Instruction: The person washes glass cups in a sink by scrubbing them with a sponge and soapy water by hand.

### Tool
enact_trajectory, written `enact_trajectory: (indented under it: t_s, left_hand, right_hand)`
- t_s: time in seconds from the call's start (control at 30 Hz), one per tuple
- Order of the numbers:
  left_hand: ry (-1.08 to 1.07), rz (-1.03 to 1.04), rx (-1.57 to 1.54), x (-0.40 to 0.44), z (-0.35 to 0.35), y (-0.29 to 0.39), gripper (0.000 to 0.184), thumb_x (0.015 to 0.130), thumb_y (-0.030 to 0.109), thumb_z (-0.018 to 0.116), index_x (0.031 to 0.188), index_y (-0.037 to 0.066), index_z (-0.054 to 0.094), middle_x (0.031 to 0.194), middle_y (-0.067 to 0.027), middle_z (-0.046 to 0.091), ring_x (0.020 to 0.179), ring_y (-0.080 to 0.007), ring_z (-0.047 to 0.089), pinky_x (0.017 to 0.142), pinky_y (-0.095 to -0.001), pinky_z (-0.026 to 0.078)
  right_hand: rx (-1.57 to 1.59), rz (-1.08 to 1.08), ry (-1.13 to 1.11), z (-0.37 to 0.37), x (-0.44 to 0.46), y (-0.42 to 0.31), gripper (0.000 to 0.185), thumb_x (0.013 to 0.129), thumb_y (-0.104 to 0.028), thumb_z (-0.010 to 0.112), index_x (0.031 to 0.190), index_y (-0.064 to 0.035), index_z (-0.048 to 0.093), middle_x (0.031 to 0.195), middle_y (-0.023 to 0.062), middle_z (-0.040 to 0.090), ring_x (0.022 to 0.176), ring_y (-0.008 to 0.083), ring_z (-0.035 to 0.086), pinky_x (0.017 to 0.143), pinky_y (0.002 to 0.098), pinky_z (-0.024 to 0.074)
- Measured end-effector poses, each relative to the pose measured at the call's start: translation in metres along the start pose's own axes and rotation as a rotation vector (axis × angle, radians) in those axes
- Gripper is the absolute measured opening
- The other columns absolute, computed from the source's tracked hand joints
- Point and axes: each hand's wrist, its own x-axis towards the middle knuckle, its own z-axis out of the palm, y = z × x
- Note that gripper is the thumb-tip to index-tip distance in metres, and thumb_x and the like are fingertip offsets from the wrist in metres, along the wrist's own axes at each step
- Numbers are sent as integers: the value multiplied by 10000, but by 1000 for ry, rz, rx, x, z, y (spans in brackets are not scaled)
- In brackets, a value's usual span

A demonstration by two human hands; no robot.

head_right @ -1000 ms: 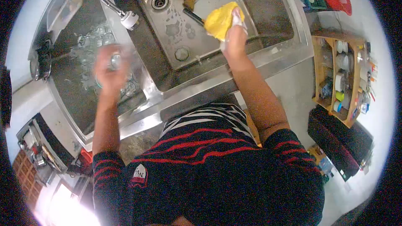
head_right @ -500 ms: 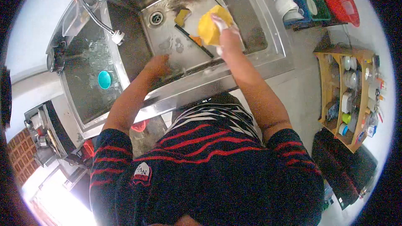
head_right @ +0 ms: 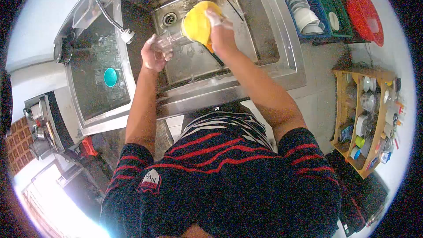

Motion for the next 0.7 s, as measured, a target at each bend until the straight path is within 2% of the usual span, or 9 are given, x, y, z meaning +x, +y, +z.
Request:
enact_trajectory:
  t_s: [0.07, 0.23, 0.3, 0.37, 0.43, 0.47, 0.57, 0.67, 0.7]
  left_hand:
    - [41, 25, -56, 3, 4, -3, 459, 847, 463, 483, 979, 36, 589, 777, -80, 619, 527, -180, 488, 442, -286, 350]
    - [96, 18, -118, 14, -11, -7, 440, 824, 460, 501, 953, 48, 587, 736, -75, 610, 469, -154, 458, 387, -267, 314]
    - [173, -19, -47, 10, -7, -4, 426, 820, 451, 506, 946, 53, 588, 730, -72, 608, 476, -160, 479, 381, -263, 320]
    - [281, -45, 123, 7, 2, 0, 379, 811, 413, 527, 938, 60, 581, 722, -66, 607, 491, -179, 521, 372, -256, 352]
    - [84, -156, 14, 24, -27, -9, 375, 811, 407, 551, 964, 67, 586, 828, -92, 620, 581, -199, 550, 409, -272, 383]
    - [89, -153, 2, 23, -24, -9, 375, 811, 407, 551, 964, 67, 586, 828, -92, 620, 581, -199, 550, 409, -272, 383]
    - [150, 7, -83, 25, 0, -5, 350, 822, 390, 554, 998, 88, 566, 867, -89, 650, 709, -230, 634, 550, -333, 497]
    - [236, 157, -331, 27, 16, -5, 435, 818, 393, 569, 1074, 42, 556, 959, -148, 631, 837, -303, 623, 841, -450, 490]
    - [238, 152, -336, 33, 11, -9, 435, 818, 393, 569, 1074, 42, 556, 959, -148, 631, 837, -303, 623, 841, -450, 490]
  right_hand:
    - [-403, -255, -115, 11, -12, -5, 365, 840, -290, 666, 1059, -6, 597, 943, 70, 650, 847, 144, 599, 761, 286, 474]
    - [-682, -351, -250, -7, -11, 15, 316, 807, -275, 691, 975, -16, 624, 813, 108, 662, 689, 193, 621, 670, 322, 497]
    - [-1075, -284, -480, -4, -21, 5, 203, 823, -193, 678, 902, -8, 651, 826, 69, 660, 755, 102, 601, 646, 265, 474]
    - [-927, -483, -626, -5, -18, 23, 175, 805, -170, 683, 868, -8, 665, 808, 102, 656, 711, 168, 620, 617, 317, 481]
    - [-1200, -909, -716, -9, -11, 32, 173, 802, -150, 667, 904, -10, 674, 798, 126, 648, 692, 263, 624, 614, 369, 485]
    - [-1155, -838, -744, 2, -15, 21, 181, 793, -132, 654, 920, -4, 675, 778, 142, 636, 681, 312, 610, 593, 395, 483]
    - [-1151, -566, -730, 12, -15, 21, 234, 721, -135, 661, 935, -40, 652, 848, 145, 645, 812, 330, 606, 736, 430, 491]
    - [-1160, -707, -987, 13, -19, 41, 362, 683, -139, 662, 1021, -15, 616, 964, 186, 625, 906, 353, 582, 814, 438, 470]
    - [-1164, -700, -989, 14, -22, 39, 362, 683, -139, 662, 1021, -15, 616, 964, 186, 625, 906, 353, 582, 814, 438, 470]
